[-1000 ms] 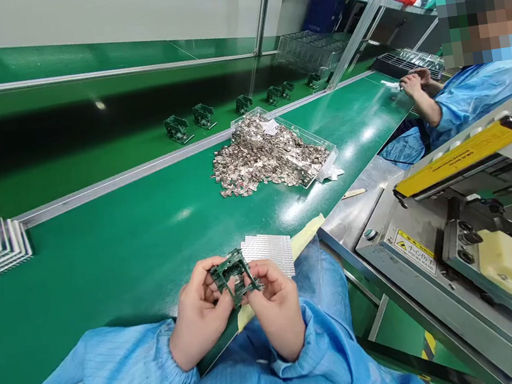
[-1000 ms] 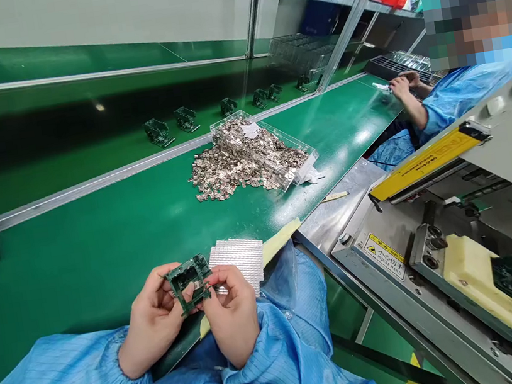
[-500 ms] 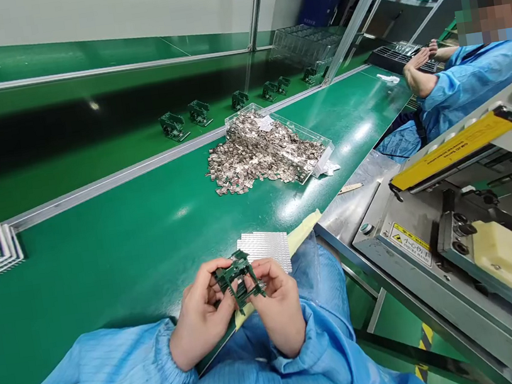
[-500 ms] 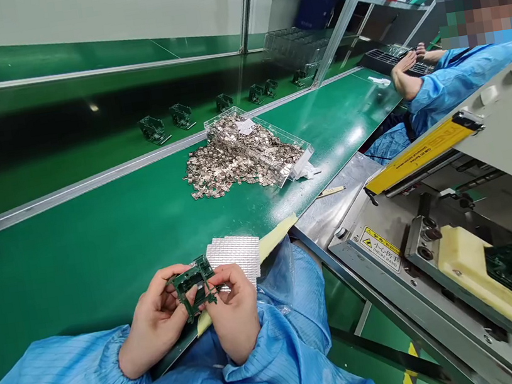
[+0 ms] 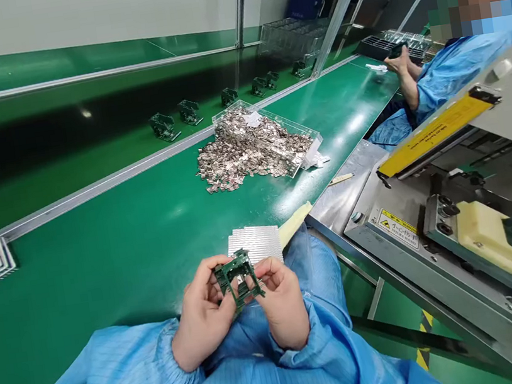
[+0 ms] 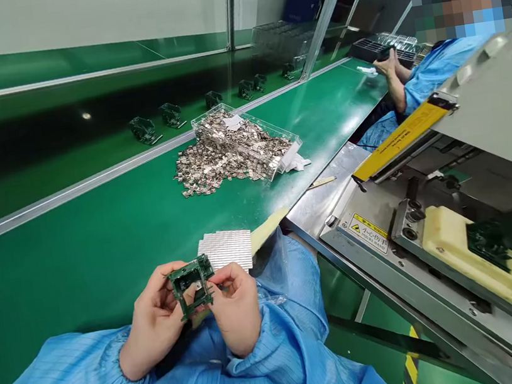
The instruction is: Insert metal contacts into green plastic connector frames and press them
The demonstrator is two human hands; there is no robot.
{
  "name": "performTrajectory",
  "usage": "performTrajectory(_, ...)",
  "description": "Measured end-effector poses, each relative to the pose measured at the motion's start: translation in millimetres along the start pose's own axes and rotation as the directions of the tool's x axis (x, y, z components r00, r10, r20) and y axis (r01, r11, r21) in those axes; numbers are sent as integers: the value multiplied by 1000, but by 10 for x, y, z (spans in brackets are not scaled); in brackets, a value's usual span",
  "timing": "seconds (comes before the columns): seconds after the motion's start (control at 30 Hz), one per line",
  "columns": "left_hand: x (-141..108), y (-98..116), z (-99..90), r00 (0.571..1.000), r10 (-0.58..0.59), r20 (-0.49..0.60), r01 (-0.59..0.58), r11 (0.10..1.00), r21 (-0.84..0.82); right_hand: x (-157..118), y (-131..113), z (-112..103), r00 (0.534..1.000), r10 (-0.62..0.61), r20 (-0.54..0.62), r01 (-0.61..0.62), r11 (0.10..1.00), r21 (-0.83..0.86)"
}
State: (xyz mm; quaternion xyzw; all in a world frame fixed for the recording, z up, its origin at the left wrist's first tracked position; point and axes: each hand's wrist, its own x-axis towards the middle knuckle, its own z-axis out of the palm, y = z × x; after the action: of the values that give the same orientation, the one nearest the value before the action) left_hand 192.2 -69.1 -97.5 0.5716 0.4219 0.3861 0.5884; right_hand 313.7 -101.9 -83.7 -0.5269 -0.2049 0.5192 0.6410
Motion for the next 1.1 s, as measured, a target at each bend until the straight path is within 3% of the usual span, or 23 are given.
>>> performTrajectory(0.1, 1, 15, 91, 995, -27, 94, 30, 999, -35, -47, -26, -129, 1000, 6, -24, -6, 1000, 28)
performTrajectory(0.23, 22, 54, 200, 958, -19, 286, 41, 997, -72, -122, -55, -293, 994, -61, -89, 67, 996, 59)
performTrajectory(0.3, 29, 69, 258, 948, -10, 318, 30, 998, -58, -153, -68, -354, 989, -97, -114, 103, 993, 52)
performTrajectory(0.63, -9, 49, 510, 950, -7, 311, 11, 1000, -10, -210, -88, -535, 984, -107, -142, 117, 991, 67)
performTrajectory(0.77, 48, 36, 431, 930, -54, 364, 59, 998, 0, -184, -4, -710, 994, -71, -88, 70, 997, -6)
performTrajectory(0.9, 340, 0, 318, 974, -44, 224, 54, 998, -40, -17, 101, -968, 978, -141, -154, 110, 975, -193)
performTrajectory(1.0, 625, -39, 352, 985, 9, 171, 3, 997, -74, 185, 191, -1049, 990, -141, 7, 134, 927, -351)
performTrajectory(1.1, 815, -81, 440, 975, 71, 211, -59, 996, -60, 358, 292, -1001, 971, -136, 199, 197, 923, -331)
